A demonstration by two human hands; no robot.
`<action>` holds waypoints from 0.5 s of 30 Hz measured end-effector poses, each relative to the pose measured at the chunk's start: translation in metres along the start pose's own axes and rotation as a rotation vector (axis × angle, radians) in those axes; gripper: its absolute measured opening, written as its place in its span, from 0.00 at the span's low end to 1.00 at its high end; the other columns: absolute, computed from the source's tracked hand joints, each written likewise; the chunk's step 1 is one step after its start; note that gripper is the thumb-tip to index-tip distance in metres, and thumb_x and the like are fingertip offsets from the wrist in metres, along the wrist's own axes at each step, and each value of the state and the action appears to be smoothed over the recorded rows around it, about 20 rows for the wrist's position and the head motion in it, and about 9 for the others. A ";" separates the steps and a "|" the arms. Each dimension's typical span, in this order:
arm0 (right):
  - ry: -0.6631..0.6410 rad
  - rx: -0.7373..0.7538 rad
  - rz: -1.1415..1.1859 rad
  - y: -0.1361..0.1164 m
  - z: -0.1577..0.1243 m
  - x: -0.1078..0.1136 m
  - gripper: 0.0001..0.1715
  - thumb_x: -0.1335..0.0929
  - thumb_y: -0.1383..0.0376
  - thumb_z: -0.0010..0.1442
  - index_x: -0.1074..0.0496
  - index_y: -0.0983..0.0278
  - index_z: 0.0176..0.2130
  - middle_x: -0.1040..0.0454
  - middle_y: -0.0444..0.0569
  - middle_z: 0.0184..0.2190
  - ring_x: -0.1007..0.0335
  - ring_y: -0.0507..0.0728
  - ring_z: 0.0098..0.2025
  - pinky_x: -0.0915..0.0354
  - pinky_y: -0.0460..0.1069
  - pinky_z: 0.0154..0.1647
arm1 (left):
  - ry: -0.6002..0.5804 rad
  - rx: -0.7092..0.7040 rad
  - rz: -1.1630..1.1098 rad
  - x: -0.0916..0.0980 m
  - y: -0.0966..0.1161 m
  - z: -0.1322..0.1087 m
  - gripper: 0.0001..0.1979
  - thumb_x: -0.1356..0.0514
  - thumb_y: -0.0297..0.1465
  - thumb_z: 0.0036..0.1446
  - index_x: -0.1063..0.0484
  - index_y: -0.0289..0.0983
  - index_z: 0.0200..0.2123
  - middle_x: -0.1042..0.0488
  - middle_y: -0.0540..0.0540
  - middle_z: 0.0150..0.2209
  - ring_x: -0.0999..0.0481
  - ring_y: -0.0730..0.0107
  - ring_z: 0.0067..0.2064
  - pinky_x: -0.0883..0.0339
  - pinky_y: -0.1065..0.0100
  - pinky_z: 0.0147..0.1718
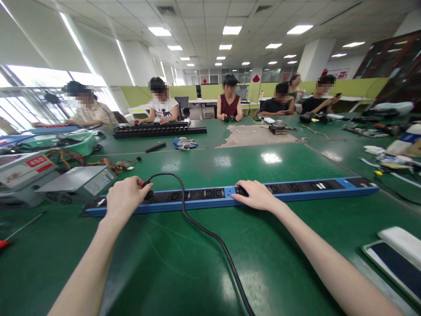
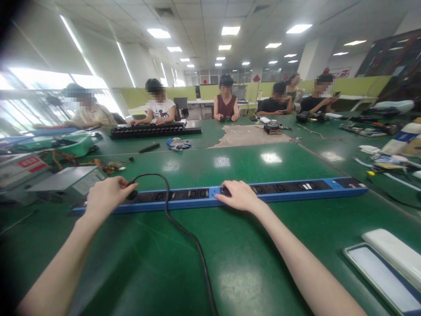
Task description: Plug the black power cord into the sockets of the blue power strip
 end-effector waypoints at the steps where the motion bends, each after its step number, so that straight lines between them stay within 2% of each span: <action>1: 0.000 0.000 -0.001 0.000 0.000 0.000 0.35 0.39 0.37 0.69 0.27 0.60 0.56 0.20 0.54 0.50 0.24 0.64 0.52 0.35 0.57 0.57 | -0.003 0.002 0.003 0.000 0.000 0.000 0.29 0.48 0.57 0.61 0.22 0.40 0.41 0.20 0.34 0.40 0.22 0.39 0.45 0.32 0.53 0.42; 10: -0.002 -0.002 -0.001 0.002 -0.001 -0.001 0.35 0.39 0.37 0.69 0.27 0.60 0.56 0.20 0.54 0.50 0.24 0.64 0.52 0.35 0.58 0.56 | -0.021 -0.002 0.017 -0.012 -0.001 0.003 0.28 0.48 0.56 0.61 0.22 0.40 0.42 0.20 0.33 0.41 0.22 0.39 0.45 0.32 0.52 0.43; 15: -0.001 -0.008 -0.006 0.002 0.000 -0.003 0.36 0.39 0.37 0.68 0.27 0.60 0.56 0.21 0.54 0.51 0.25 0.65 0.52 0.36 0.58 0.56 | -0.016 -0.023 0.046 -0.014 0.007 0.000 0.28 0.50 0.54 0.64 0.23 0.38 0.42 0.20 0.32 0.41 0.22 0.40 0.46 0.33 0.52 0.43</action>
Point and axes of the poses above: each hand's wrist, its own z-axis towards the middle knuckle, its own x-axis out of the back of the hand, y = z × x, the point moved 7 cm from there along z, towards the middle knuckle
